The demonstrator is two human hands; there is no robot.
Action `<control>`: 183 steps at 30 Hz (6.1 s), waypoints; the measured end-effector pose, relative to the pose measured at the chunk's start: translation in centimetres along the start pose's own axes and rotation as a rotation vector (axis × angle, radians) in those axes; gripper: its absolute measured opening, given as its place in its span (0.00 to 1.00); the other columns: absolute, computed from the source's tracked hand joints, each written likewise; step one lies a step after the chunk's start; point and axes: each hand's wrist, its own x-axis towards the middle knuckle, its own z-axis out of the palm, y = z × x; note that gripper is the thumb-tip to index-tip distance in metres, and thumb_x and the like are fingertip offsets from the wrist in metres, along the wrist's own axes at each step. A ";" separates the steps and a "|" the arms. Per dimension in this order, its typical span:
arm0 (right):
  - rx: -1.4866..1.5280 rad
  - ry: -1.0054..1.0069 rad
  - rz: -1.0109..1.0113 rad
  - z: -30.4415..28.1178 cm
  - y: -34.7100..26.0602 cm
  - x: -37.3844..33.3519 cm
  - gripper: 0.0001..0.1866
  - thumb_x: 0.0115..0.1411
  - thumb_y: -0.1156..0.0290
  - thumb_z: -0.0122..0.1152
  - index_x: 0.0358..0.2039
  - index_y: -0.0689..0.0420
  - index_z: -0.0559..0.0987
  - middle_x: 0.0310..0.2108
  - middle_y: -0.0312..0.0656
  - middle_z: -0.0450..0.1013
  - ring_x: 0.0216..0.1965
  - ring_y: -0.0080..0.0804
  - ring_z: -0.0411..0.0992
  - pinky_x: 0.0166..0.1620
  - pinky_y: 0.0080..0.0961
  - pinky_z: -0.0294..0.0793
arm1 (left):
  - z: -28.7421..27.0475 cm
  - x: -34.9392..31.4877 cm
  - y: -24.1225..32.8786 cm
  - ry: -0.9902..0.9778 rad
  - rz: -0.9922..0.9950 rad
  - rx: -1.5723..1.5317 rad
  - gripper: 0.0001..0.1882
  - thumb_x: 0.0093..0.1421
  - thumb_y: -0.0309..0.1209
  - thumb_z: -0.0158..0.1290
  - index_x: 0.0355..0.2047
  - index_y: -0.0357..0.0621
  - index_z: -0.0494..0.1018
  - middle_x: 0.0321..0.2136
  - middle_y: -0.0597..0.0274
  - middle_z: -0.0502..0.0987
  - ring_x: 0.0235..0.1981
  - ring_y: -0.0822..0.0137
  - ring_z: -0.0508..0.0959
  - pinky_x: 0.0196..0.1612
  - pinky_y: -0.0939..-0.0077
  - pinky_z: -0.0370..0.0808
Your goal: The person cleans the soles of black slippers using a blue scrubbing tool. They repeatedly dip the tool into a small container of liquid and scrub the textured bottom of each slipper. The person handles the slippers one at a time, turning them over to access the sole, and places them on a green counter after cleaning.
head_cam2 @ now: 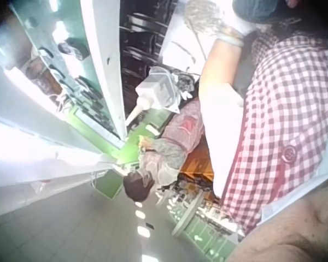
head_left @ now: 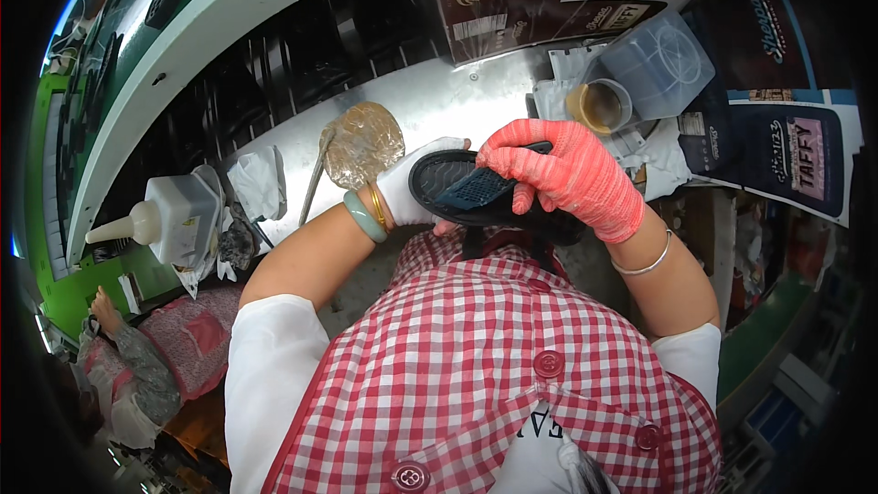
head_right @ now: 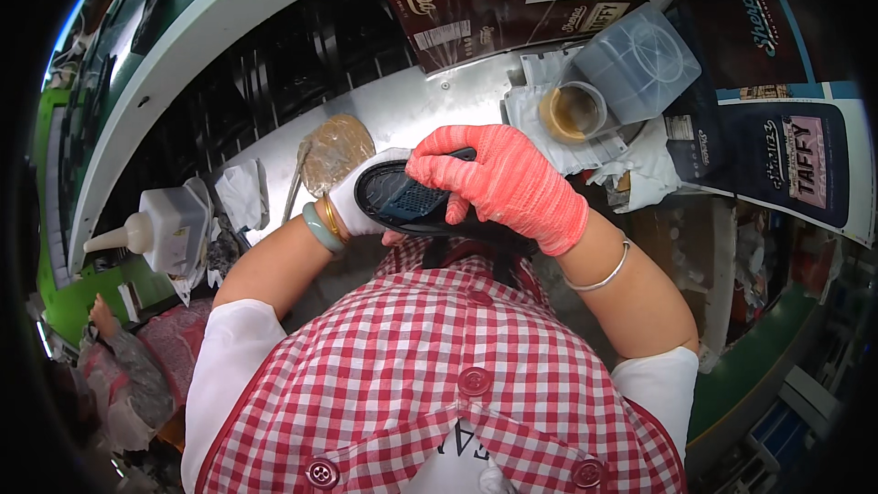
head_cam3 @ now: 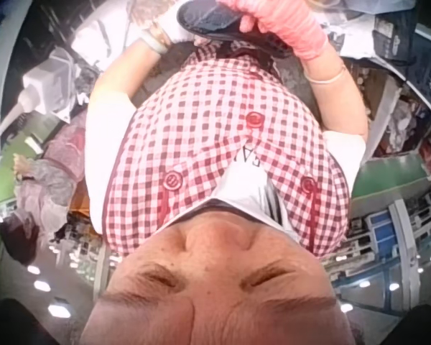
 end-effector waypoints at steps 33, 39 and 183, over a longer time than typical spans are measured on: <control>-0.048 0.184 -0.006 -4.0 1.4 -4.8 0.10 0.55 0.71 0.58 0.35 0.63 0.79 0.27 0.33 0.74 0.24 0.16 0.68 0.29 0.12 0.69 | -6.1 1.7 2.2 -0.432 -0.196 -0.040 0.21 0.65 0.44 0.38 0.37 0.36 0.70 0.27 0.51 0.76 0.23 0.63 0.75 0.26 0.73 0.73; -0.189 0.057 -0.707 -1.0 3.2 -1.5 0.12 0.49 0.76 0.66 0.36 0.63 0.78 0.36 0.44 0.76 0.39 0.33 0.74 0.44 0.25 0.73 | -2.8 2.6 1.7 -0.328 -0.163 -0.021 0.27 0.65 0.48 0.33 0.34 0.34 0.70 0.21 0.49 0.75 0.14 0.58 0.71 0.17 0.68 0.68; -0.132 -0.001 -0.053 2.0 -1.0 -1.2 0.13 0.56 0.64 0.58 0.34 0.60 0.78 0.23 0.35 0.73 0.17 0.17 0.66 0.24 0.15 0.68 | 0.9 0.0 -1.3 0.016 -0.054 0.187 0.34 0.61 0.61 0.30 0.53 0.47 0.61 0.32 0.50 0.76 0.20 0.53 0.79 0.14 0.72 0.77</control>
